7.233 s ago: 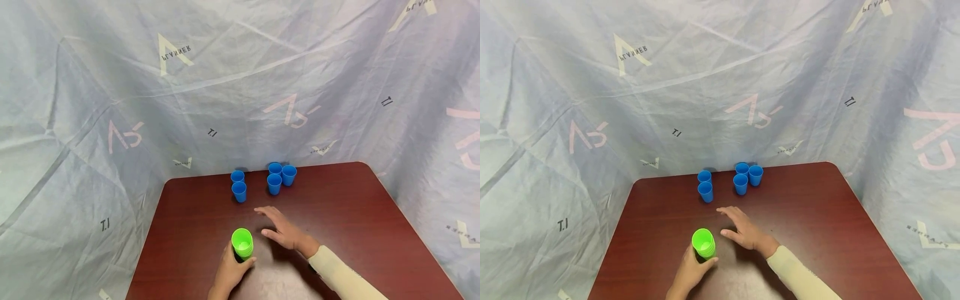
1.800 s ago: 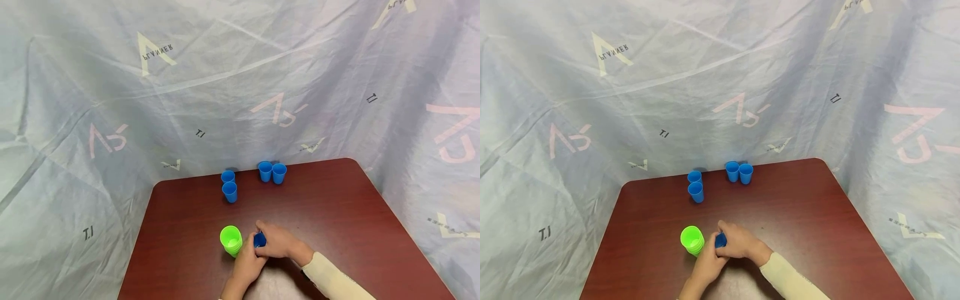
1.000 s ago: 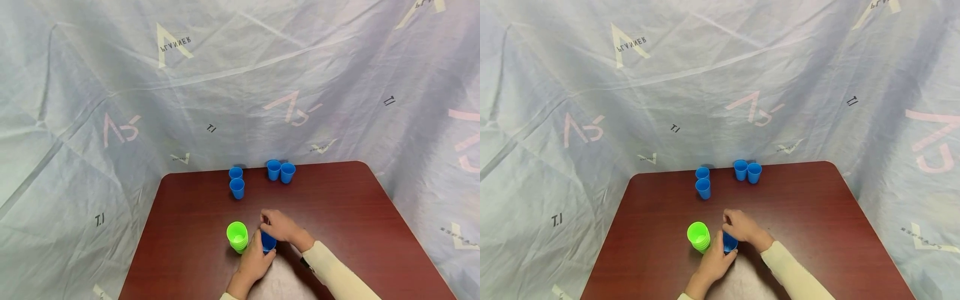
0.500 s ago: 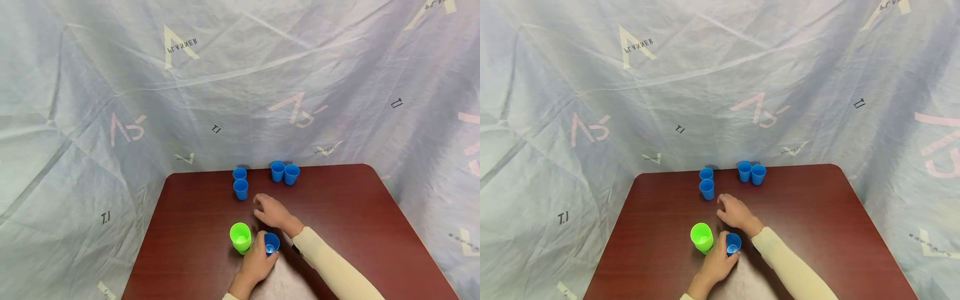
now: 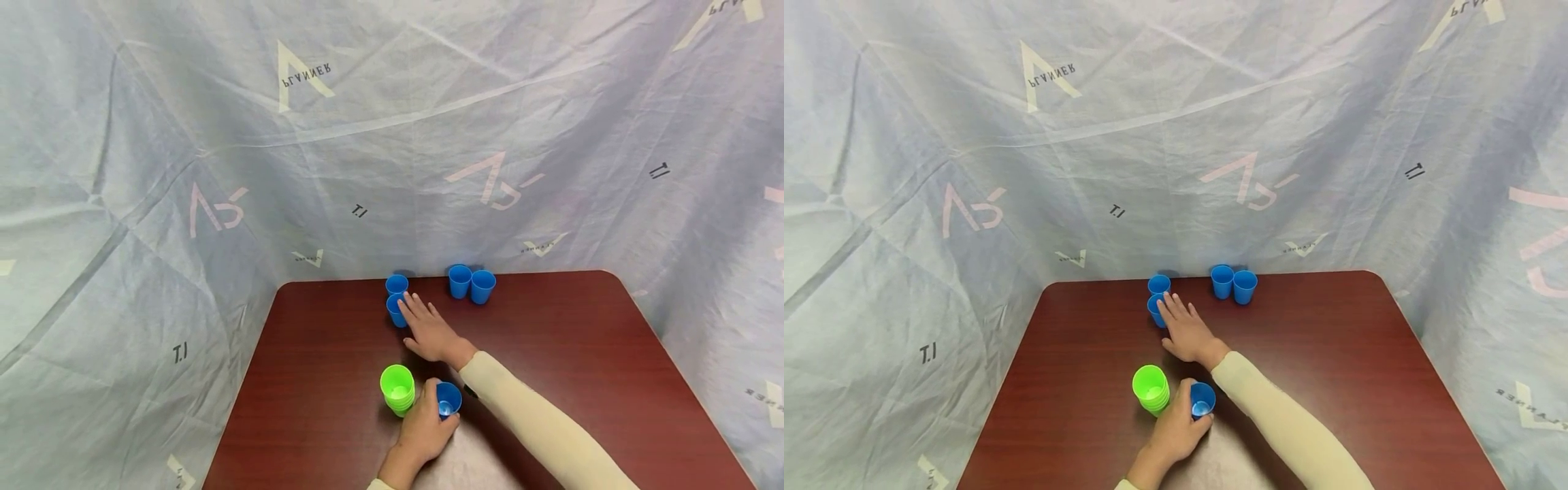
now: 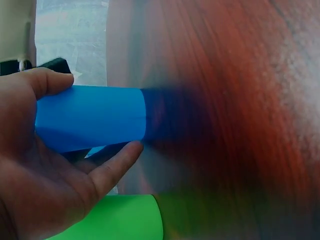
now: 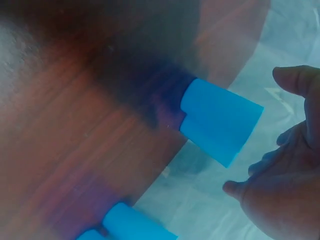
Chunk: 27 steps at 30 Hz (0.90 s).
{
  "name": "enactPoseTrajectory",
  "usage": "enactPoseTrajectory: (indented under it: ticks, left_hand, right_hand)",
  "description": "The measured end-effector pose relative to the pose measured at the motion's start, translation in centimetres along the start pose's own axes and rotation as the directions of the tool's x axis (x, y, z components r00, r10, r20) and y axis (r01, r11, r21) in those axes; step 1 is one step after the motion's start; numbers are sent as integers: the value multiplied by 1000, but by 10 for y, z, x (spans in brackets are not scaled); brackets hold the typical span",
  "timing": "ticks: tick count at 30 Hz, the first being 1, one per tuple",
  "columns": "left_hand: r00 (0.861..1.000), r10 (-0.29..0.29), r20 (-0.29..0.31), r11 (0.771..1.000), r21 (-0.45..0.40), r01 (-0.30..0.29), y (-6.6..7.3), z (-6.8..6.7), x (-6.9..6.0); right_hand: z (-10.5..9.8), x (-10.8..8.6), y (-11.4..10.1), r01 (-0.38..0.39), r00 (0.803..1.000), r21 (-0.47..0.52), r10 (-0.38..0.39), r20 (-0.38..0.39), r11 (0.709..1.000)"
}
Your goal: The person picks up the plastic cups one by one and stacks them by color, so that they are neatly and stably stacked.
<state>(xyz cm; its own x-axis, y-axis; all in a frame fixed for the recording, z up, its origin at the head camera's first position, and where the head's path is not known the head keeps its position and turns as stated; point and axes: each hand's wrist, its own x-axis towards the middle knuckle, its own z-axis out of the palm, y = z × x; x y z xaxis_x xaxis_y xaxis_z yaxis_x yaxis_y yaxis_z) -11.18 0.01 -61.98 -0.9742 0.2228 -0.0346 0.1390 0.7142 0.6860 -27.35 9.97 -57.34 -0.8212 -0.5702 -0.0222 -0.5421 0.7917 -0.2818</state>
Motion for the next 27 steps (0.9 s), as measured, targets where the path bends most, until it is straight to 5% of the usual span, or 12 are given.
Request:
enactPoseTrajectory:
  ticks: [9,27]
  left_hand:
    - [1000,-8,-11,1000,16,8,0,1,1]
    - [1000,16,-17,999,29,-15,0,2,1]
  right_hand:
    - [-2,28,-6,70,997,-187,-67,23,980]
    - [15,50,10,100,994,-233,-89,59,967]
